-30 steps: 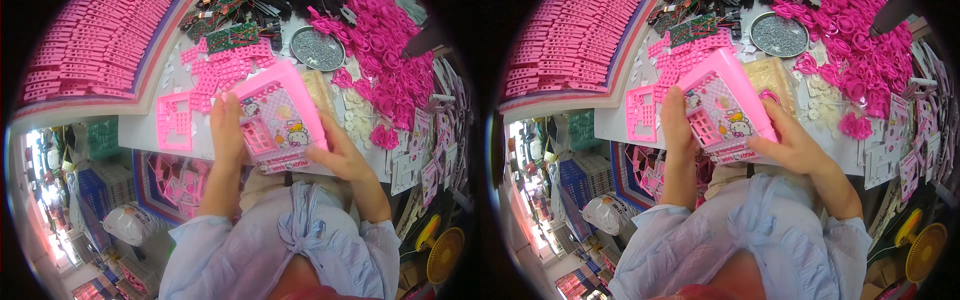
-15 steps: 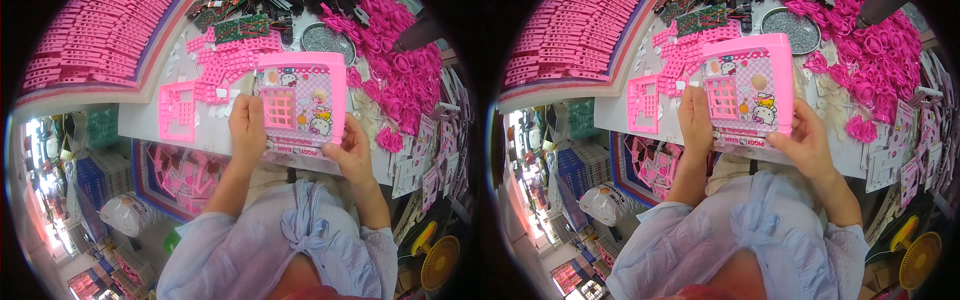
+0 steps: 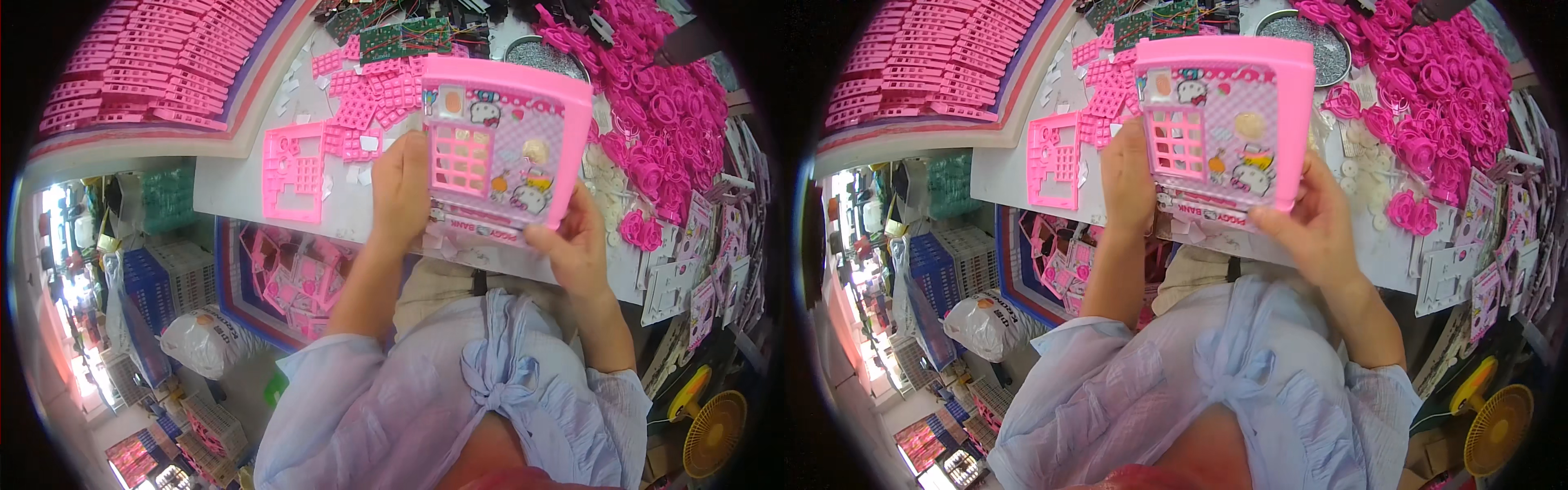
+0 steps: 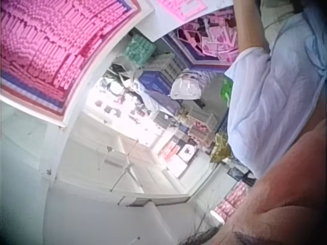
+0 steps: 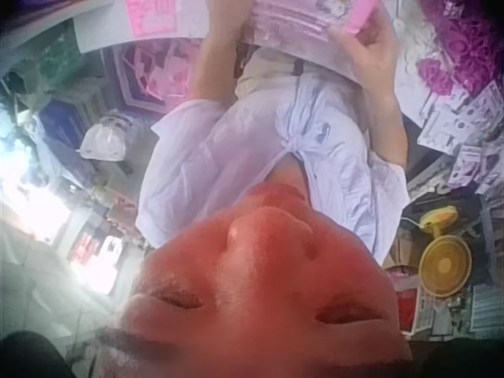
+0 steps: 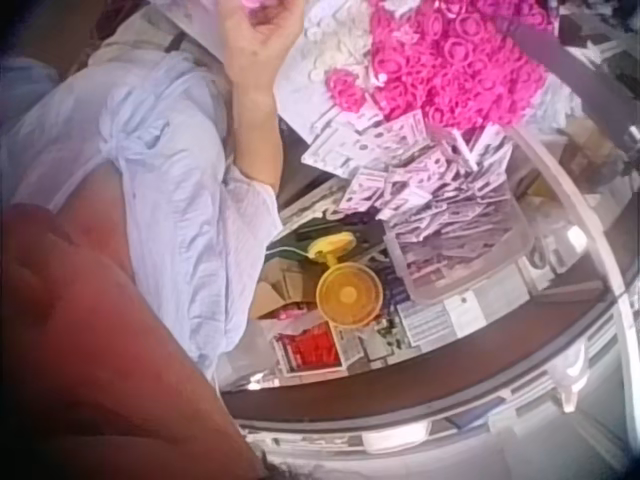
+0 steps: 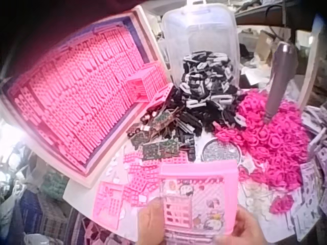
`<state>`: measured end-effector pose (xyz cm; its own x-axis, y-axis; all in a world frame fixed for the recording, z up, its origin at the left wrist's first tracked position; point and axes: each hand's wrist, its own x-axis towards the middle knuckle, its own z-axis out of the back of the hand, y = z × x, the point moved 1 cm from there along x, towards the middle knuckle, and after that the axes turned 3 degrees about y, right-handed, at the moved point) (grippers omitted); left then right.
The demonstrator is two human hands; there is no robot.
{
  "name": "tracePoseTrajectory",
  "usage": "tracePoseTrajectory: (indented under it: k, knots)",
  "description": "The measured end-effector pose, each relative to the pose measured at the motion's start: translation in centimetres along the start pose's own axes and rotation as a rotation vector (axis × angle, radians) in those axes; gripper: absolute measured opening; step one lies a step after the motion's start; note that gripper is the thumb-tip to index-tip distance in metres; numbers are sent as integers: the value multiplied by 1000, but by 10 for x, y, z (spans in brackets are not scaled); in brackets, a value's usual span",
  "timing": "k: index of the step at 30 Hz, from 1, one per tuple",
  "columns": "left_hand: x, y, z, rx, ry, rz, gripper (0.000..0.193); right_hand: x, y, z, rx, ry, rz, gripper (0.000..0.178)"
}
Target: Assembling the internal components and casing of a pink electronic toy device at a factory workbench.
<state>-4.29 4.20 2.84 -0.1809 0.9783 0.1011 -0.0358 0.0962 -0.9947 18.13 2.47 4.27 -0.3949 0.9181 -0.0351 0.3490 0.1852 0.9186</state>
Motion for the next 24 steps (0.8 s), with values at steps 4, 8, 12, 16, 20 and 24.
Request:
tracePoseTrajectory:
  k: [4,8,12,16,20,24]
  knots:
    - [32,-26,2,-314,-19,256,53,18,5,14,116,-10,8,56]
    - [54,-12,3,130,97,-82,42,37,6,23,178,37,-16,57]
    - [68,-12,19,187,282,-386,19,66,27,46,-596,31,289,48]
    - [46,-2,29,596,577,-723,33,79,31,93,-1258,320,468,44]
    - [14,15,31,737,672,-652,39,51,26,92,-1320,528,289,45]
    - [4,8,25,735,634,-535,41,62,20,80,-1578,433,328,50]
